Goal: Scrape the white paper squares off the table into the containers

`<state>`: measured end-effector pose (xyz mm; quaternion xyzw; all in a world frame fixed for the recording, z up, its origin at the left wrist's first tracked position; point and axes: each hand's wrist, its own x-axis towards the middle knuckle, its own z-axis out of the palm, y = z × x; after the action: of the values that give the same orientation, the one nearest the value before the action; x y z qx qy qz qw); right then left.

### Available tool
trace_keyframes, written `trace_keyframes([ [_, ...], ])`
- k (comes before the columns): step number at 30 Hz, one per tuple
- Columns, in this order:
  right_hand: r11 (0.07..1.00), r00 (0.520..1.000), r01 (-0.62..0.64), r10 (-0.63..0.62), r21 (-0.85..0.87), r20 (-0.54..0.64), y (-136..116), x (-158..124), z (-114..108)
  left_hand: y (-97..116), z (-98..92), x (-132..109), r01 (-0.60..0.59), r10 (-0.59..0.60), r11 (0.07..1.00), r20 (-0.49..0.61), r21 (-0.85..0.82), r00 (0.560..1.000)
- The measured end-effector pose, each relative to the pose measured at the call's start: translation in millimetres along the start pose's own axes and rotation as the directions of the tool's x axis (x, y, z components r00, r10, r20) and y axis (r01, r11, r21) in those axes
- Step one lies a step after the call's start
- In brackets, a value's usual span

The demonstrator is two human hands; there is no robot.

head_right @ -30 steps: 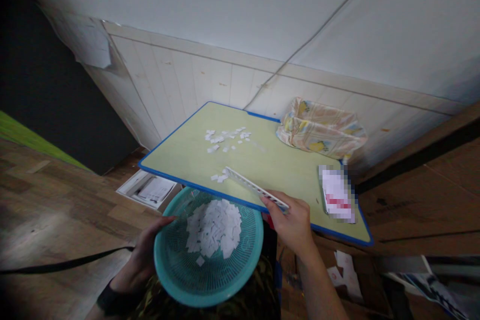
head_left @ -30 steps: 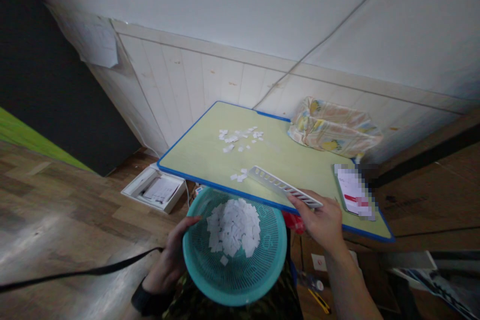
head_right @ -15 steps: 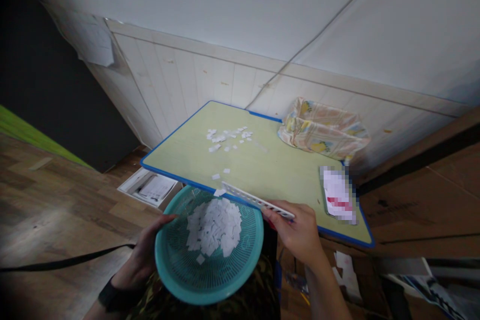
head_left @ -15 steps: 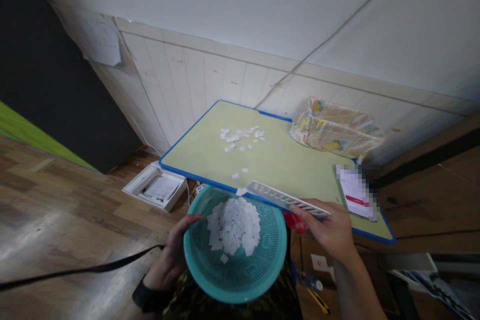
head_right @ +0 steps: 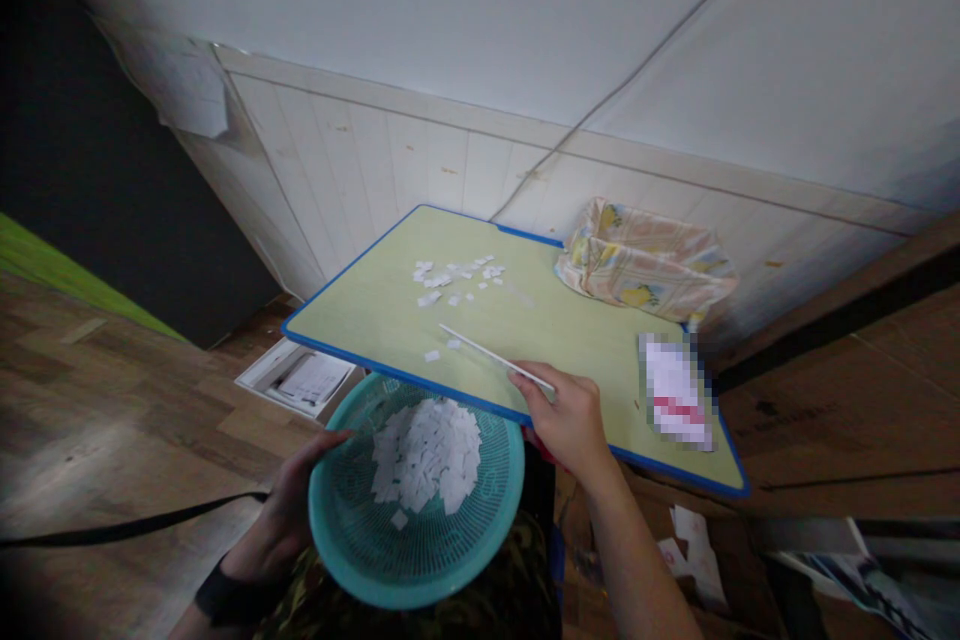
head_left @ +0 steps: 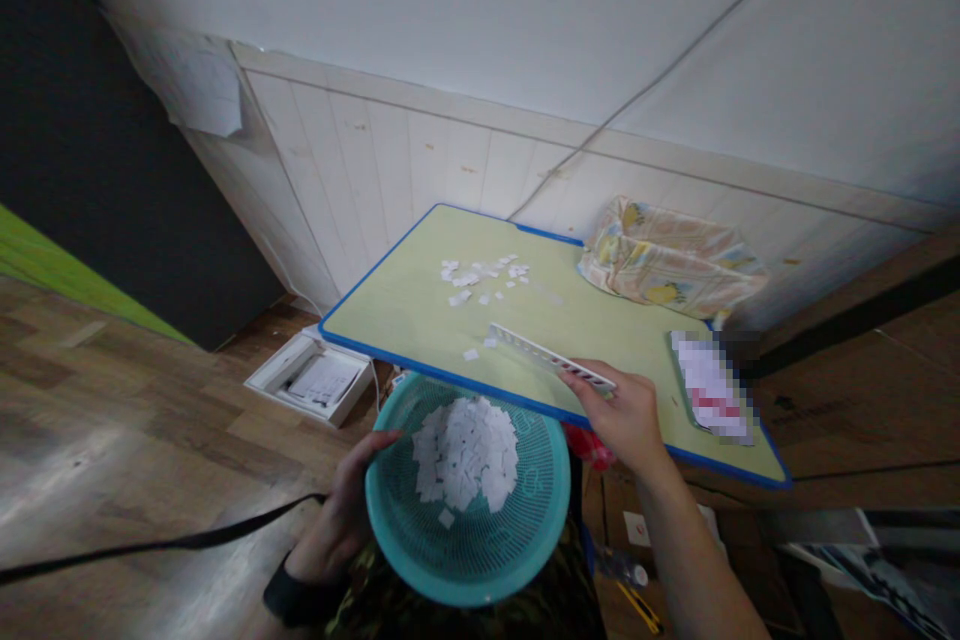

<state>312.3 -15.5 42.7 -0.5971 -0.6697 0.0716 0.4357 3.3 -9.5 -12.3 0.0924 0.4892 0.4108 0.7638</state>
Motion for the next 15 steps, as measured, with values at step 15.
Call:
trace_keyframes([
  [15,0.982,0.976,0.005,-0.046,0.188,0.213,-16.4,-4.3,-1.7,3.9,-1.4,1.2,0.016,-0.019,0.994,-0.028,-0.105,0.999],
])
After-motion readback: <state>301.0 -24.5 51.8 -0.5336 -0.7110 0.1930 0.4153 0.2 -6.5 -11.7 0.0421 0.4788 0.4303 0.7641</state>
